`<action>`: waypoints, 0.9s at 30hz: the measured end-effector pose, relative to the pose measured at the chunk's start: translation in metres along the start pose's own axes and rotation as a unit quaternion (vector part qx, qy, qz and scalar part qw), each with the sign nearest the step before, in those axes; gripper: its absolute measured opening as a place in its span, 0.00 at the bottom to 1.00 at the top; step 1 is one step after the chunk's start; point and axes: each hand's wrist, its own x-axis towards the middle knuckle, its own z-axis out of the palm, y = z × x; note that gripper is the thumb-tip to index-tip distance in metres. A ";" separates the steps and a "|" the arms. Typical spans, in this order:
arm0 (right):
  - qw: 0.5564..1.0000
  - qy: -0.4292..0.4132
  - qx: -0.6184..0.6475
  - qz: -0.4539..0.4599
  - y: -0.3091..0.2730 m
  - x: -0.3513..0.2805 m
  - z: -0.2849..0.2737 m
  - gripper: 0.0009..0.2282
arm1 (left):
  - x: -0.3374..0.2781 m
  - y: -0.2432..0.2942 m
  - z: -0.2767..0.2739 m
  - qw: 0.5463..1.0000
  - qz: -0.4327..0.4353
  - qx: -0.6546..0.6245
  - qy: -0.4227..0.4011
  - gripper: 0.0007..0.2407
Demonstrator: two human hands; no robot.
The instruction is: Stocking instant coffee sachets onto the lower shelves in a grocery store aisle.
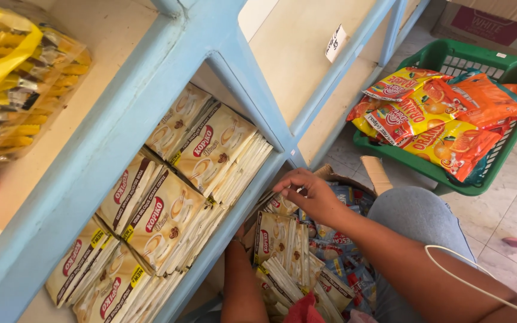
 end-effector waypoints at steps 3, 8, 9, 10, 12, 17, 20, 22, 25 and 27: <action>0.999 0.011 -0.035 -0.014 0.002 0.004 -0.004 0.06 | 0.010 -0.009 -0.006 0.997 -0.012 -0.071 0.013 0.11; 1.000 0.015 -0.018 -0.005 0.008 0.003 -0.002 0.06 | 0.054 -0.061 -0.041 0.982 -0.032 -0.182 0.043 0.10; 0.999 0.018 -0.027 0.001 0.009 0.003 -0.002 0.06 | 0.075 -0.079 -0.050 0.977 -0.035 -0.203 0.048 0.10; 1.000 0.017 -0.023 0.001 0.012 0.003 -0.001 0.06 | 0.059 -0.072 -0.048 0.978 -0.034 -0.201 0.051 0.10; 0.999 0.016 -0.035 0.010 0.018 0.003 0.000 0.06 | 0.028 -0.058 -0.040 0.970 -0.014 -0.234 0.065 0.14; 0.995 -0.007 -0.100 0.027 0.035 -0.005 0.007 0.08 | -0.110 0.004 0.008 0.967 -0.003 -0.253 0.042 0.18; 0.979 -0.022 -0.202 0.009 0.060 -0.017 0.012 0.14 | -0.167 -0.010 0.031 0.961 -0.045 -0.274 -0.013 0.20; 0.966 -0.020 -0.255 -0.034 0.067 -0.026 0.016 0.19 | -0.195 -0.028 0.042 0.959 -0.071 -0.272 -0.040 0.21; 0.916 -0.102 -0.375 0.100 0.075 -0.034 0.016 0.28 | -0.224 -0.045 0.056 0.936 -0.130 -0.322 -0.062 0.22; 0.858 -0.194 -0.447 0.160 0.101 -0.040 0.015 0.30 | -0.245 -0.050 0.059 0.929 -0.201 -0.302 -0.064 0.22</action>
